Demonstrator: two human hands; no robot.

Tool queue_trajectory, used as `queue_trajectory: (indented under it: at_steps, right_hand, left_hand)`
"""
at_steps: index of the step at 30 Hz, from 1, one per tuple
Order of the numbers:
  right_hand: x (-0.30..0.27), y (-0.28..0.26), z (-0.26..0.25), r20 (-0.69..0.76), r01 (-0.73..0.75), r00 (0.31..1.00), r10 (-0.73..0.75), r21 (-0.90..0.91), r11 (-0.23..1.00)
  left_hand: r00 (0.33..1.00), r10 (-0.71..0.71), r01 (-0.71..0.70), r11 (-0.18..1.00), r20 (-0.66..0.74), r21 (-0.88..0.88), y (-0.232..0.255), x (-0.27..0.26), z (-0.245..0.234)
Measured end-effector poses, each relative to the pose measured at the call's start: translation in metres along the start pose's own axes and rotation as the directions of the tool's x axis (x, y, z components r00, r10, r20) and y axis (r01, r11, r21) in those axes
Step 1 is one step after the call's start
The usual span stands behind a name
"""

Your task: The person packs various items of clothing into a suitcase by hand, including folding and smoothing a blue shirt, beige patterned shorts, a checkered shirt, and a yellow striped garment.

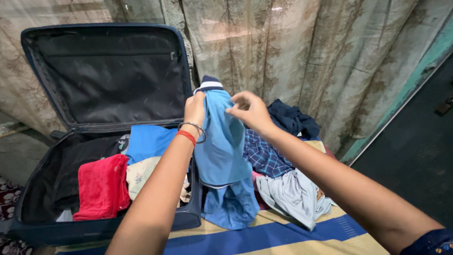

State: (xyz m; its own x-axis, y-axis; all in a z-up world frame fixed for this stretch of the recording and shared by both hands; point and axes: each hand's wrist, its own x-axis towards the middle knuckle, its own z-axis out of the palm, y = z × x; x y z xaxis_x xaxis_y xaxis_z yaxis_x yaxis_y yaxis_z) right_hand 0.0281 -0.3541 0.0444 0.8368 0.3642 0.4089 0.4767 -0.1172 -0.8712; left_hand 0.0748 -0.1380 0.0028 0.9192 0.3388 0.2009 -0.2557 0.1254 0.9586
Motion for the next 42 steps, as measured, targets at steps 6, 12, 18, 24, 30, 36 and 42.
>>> queue_trajectory:
  at_steps: [6, 12, 18, 24, 30, 36, 42]
  right_hand:
    - [-0.005, -0.011, -0.006, 0.194, -0.210, 0.966, 0.171, 0.208, 0.955]
    - [-0.001, -0.021, -0.020, 0.233, -0.272, 0.949, 0.214, 0.256, 0.928]
    - [0.026, -0.031, -0.052, -0.004, -0.088, 0.995, 0.095, 0.354, 0.931]
    - [0.031, -0.061, -0.070, -0.125, -0.091, 0.983, 0.135, 0.306, 0.948]
    - [0.030, -0.072, -0.074, -0.130, -0.267, 0.934, 0.334, 0.370, 0.890]
    - [0.025, -0.073, -0.068, -0.066, -0.344, 0.921, 0.384, 0.323, 0.882]
    - [0.019, -0.074, -0.065, 0.289, -0.384, 0.890, 0.352, 0.059, 0.922]
  left_hand:
    - [0.970, -0.050, 0.091, 0.982, 0.236, -0.165, 0.040, -0.021, 0.022]
    - [0.896, 0.011, 0.052, 0.990, 0.443, -0.129, 0.064, -0.038, 0.009]
    - [0.731, -0.192, -0.110, 0.914, 0.654, 0.391, 0.034, -0.043, -0.033]
    - [0.876, -0.073, 0.001, 0.989, 0.477, 0.148, -0.004, -0.017, -0.048]
    - [0.889, 0.066, -0.131, 0.985, 0.453, 0.112, 0.053, 0.005, -0.052]
    - [0.844, -0.020, -0.433, 0.567, 0.537, 0.701, 0.117, -0.011, -0.057]
    - [0.873, 0.361, -0.473, 0.792, 0.329, 0.386, 0.086, 0.020, -0.048]
